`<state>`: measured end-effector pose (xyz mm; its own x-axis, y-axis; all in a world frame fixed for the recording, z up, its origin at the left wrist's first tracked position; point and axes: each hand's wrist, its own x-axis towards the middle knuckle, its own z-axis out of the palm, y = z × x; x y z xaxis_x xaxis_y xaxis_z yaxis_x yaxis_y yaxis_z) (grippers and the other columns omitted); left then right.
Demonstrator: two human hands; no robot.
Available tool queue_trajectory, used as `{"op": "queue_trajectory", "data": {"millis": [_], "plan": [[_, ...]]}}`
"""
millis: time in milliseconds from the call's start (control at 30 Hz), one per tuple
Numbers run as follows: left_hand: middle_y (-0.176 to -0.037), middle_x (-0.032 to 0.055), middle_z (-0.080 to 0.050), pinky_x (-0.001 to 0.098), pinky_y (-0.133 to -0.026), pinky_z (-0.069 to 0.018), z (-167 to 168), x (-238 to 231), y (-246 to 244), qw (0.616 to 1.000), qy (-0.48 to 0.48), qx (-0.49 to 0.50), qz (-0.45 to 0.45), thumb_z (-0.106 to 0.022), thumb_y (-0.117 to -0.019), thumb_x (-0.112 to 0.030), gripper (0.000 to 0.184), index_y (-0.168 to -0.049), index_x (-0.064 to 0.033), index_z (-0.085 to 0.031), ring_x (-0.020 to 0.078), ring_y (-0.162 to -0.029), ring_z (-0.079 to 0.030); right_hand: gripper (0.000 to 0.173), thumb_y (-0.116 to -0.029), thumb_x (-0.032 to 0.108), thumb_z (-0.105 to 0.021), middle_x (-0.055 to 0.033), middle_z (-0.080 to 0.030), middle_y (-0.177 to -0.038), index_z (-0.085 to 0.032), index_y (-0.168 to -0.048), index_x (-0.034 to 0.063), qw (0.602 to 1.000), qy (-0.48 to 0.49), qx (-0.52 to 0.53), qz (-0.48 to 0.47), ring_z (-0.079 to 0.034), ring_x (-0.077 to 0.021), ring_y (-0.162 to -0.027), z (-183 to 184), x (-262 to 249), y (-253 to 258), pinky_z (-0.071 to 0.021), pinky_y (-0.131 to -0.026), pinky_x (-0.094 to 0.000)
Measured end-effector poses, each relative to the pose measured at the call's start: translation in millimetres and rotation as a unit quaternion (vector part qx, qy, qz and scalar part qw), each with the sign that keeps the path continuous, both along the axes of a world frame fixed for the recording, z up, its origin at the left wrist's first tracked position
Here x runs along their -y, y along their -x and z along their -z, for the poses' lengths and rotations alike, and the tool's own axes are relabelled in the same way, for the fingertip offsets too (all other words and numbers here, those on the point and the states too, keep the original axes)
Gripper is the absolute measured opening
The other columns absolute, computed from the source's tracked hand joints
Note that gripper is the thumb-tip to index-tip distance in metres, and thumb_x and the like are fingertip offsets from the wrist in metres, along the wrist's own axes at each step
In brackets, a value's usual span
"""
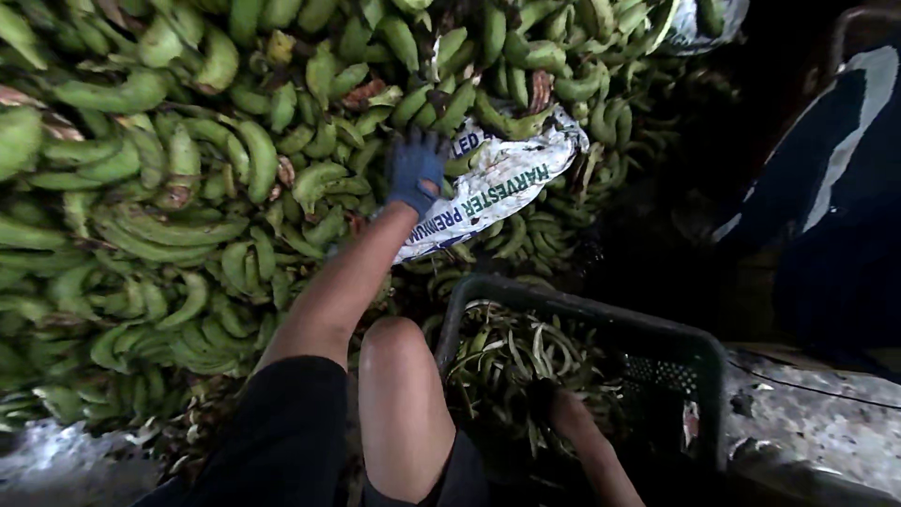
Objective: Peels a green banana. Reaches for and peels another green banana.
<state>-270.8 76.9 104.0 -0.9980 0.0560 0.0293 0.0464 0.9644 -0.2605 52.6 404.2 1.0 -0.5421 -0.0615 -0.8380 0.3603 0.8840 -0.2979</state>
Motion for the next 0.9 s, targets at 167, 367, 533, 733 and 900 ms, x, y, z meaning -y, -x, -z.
{"op": "queue_trajectory", "data": {"millis": [167,367,533,733,900], "plan": [[-0.140,0.0187,-0.058,0.0709,-0.109,-0.0338,10,19,29,0.997,0.080,0.025,0.007,-0.061,-0.0950,-0.009,0.055,-0.146,-0.0274,-0.051,0.0477,-0.134,-0.048,0.053,-0.0960,0.052,-0.063,-0.0143,-0.069,-0.127,-0.062,-0.136,0.0181,1.000,0.008,0.009,-0.023,-0.067,-0.0352,-0.118,-4,5,7,-0.0529,-0.099,-0.0611],[-0.144,0.0127,-0.058,0.0675,-0.105,-0.0400,-9,44,-9,0.997,-0.054,-0.048,0.022,-0.059,-0.0931,-0.008,0.057,-0.145,-0.0295,-0.055,0.0429,-0.136,-0.049,0.053,-0.0943,0.051,-0.066,-0.0148,-0.069,-0.124,-0.063,-0.133,0.0160,1.000,0.021,-0.012,-0.002,-0.067,-0.0361,-0.115,-17,0,9,-0.0538,-0.096,-0.0621],[-0.149,0.0124,-0.055,0.0563,-0.114,-0.0392,-23,83,-63,0.914,-0.310,-0.158,-0.207,-0.060,-0.0983,-0.043,0.060,-0.155,-0.0269,-0.045,0.0335,-0.138,-0.051,0.053,-0.0957,0.050,-0.067,-0.0154,-0.068,-0.128,-0.062,-0.137,0.0163,0.998,0.042,-0.052,0.011,-0.067,-0.0364,-0.117,-16,1,10,-0.0531,-0.098,-0.0618],[-0.115,0.0112,-0.067,0.0465,-0.086,-0.0614,-30,78,-123,0.502,-0.829,-0.207,-0.135,-0.060,-0.1017,-0.021,0.038,-0.136,-0.0071,-0.052,0.0250,-0.099,-0.070,0.048,-0.0985,0.042,-0.067,-0.0179,-0.070,-0.121,-0.062,-0.135,0.0099,0.992,0.075,-0.085,0.056,-0.069,-0.0360,-0.112,-26,-5,4,-0.0536,-0.098,-0.0597],[-0.117,0.0094,-0.065,0.0561,-0.101,-0.0519,-39,15,-189,0.307,-0.952,-0.003,0.001,-0.030,-0.1112,-0.034,0.034,-0.123,-0.0131,-0.055,0.0275,-0.113,-0.064,0.052,-0.0991,0.032,-0.070,-0.0241,-0.068,-0.122,-0.057,-0.142,0.0066,0.961,0.115,-0.203,0.151,-0.068,-0.0400,-0.111,-32,-21,14,-0.0529,-0.098,-0.0617]]}}
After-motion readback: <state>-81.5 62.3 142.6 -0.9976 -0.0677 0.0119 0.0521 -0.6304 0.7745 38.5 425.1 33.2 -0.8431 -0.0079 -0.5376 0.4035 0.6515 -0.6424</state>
